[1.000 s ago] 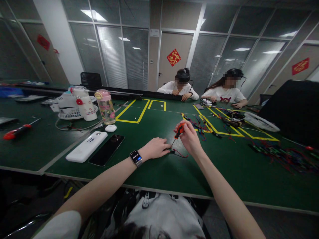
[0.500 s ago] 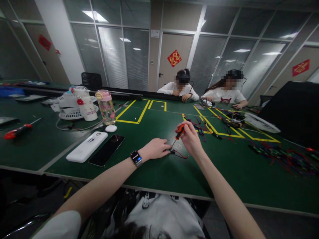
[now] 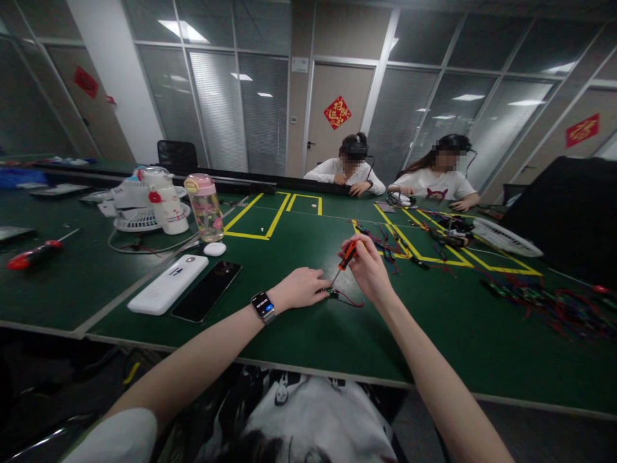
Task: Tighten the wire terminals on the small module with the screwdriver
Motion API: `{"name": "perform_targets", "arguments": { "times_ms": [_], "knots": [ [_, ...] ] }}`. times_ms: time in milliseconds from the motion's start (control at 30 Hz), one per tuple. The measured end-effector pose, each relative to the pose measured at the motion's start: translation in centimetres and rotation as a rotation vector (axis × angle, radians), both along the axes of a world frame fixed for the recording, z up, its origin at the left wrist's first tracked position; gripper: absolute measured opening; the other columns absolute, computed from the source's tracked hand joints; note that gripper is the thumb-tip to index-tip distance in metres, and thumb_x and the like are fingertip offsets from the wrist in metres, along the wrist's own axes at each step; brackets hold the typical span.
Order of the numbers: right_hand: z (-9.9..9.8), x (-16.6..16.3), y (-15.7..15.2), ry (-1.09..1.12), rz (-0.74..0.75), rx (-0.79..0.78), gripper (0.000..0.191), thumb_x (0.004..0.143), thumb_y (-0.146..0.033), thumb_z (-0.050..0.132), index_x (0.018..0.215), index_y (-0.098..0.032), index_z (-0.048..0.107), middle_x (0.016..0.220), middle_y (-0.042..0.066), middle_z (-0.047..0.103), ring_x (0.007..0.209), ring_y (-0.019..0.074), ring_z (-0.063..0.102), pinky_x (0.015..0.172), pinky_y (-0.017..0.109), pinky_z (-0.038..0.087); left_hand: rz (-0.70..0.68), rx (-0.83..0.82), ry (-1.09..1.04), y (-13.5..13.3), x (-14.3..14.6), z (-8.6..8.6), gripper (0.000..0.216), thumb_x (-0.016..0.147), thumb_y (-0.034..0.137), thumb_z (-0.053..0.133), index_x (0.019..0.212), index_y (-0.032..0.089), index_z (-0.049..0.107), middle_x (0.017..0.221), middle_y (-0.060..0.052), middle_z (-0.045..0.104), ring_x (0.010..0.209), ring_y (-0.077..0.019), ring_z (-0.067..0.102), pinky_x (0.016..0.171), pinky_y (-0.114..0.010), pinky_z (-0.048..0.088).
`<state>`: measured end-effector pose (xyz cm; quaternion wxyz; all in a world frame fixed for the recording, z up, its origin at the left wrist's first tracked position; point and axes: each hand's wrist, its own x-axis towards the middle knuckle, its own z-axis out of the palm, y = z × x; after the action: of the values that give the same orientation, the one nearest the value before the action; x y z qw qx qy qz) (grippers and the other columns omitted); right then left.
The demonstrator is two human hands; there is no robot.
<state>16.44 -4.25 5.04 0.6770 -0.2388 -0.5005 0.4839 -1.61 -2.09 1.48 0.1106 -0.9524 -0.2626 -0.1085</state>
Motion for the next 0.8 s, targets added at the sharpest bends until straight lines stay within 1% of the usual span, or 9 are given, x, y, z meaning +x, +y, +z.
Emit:
{"name": "perform_targets", "arguments": {
  "times_ms": [100,200,300,367,433,567,667,733,800],
  "knots": [
    [0.00,0.15,0.13,0.000,-0.020,0.000,0.021,0.073,-0.040,0.078,0.088,-0.028,0.069,0.084,-0.003,0.062,0.078,0.0124,0.058,0.079,0.027,0.050,0.003,0.005,0.007,-0.02,0.00,0.04,0.028,0.097,0.041,0.049,0.108,0.023,0.067,0.089,-0.005,0.062,0.076,-0.0184,0.062,0.068,-0.029,0.045],
    [0.11,0.21,0.10,-0.034,-0.003,-0.008,0.026,0.077,-0.041,0.074,0.099,-0.029,0.069,0.085,-0.001,0.064,0.079,0.0140,0.058,0.080,0.029,0.050,-0.004,0.008,0.004,0.01,-0.02,-0.02,0.028,0.097,0.041,0.049,0.107,0.023,0.067,0.090,-0.005,0.062,0.076,-0.0181,0.062,0.068,-0.029,0.045],
    [0.17,0.10,0.00,-0.053,0.016,-0.004,0.030,0.082,-0.043,0.068,0.108,-0.029,0.065,0.084,-0.001,0.064,0.077,0.0151,0.060,0.075,0.030,0.050,-0.005,0.016,0.002,0.07,-0.03,-0.14,0.028,0.098,0.041,0.048,0.107,0.023,0.067,0.090,-0.005,0.062,0.076,-0.0185,0.062,0.069,-0.030,0.045],
    [0.08,0.01,0.01,-0.044,0.021,0.003,0.026,0.084,-0.045,0.065,0.105,-0.029,0.064,0.083,-0.001,0.064,0.075,0.0151,0.060,0.071,0.029,0.049,-0.007,0.020,-0.001,0.10,-0.03,-0.22,0.028,0.097,0.041,0.049,0.108,0.023,0.067,0.090,-0.005,0.062,0.077,-0.0187,0.062,0.069,-0.030,0.046],
    [-0.08,-0.01,0.11,-0.027,0.015,0.006,0.022,0.084,-0.045,0.065,0.099,-0.029,0.063,0.083,-0.001,0.064,0.075,0.0148,0.060,0.071,0.029,0.049,-0.007,0.019,-0.005,0.11,-0.02,-0.26,0.028,0.097,0.041,0.049,0.108,0.023,0.067,0.091,-0.005,0.062,0.077,-0.0185,0.062,0.069,-0.029,0.046],
    [-0.32,0.15,0.31,-0.028,-0.052,0.036,0.016,0.081,-0.041,0.071,0.089,-0.029,0.065,0.088,-0.001,0.063,0.079,0.0140,0.058,0.080,0.030,0.050,-0.002,0.010,-0.007,0.04,-0.02,-0.17,0.028,0.097,0.041,0.049,0.108,0.022,0.067,0.091,-0.005,0.062,0.077,-0.0181,0.062,0.069,-0.029,0.046],
    [-0.23,0.24,0.24,-0.067,-0.073,0.038,0.017,0.081,-0.041,0.070,0.093,-0.029,0.066,0.086,-0.001,0.062,0.080,0.0147,0.058,0.082,0.031,0.050,-0.003,0.005,-0.007,-0.01,-0.03,-0.06,0.027,0.097,0.040,0.049,0.108,0.022,0.067,0.090,-0.005,0.062,0.077,-0.0181,0.062,0.069,-0.029,0.046],
    [-0.09,0.19,0.10,-0.072,-0.042,0.017,0.023,0.083,-0.044,0.067,0.101,-0.030,0.066,0.084,-0.001,0.063,0.078,0.0150,0.059,0.079,0.031,0.050,-0.003,0.005,-0.007,-0.02,-0.04,-0.04,0.028,0.097,0.040,0.049,0.108,0.022,0.067,0.090,-0.005,0.062,0.077,-0.0182,0.062,0.069,-0.029,0.046],
    [0.01,0.07,-0.01,-0.050,0.002,0.001,0.026,0.083,-0.047,0.066,0.103,-0.030,0.064,0.082,-0.001,0.064,0.075,0.0147,0.060,0.076,0.030,0.051,-0.003,0.008,-0.006,0.00,-0.03,-0.06,0.028,0.097,0.040,0.049,0.108,0.022,0.067,0.090,-0.005,0.062,0.077,-0.0183,0.062,0.069,-0.029,0.046]
  ]
}}
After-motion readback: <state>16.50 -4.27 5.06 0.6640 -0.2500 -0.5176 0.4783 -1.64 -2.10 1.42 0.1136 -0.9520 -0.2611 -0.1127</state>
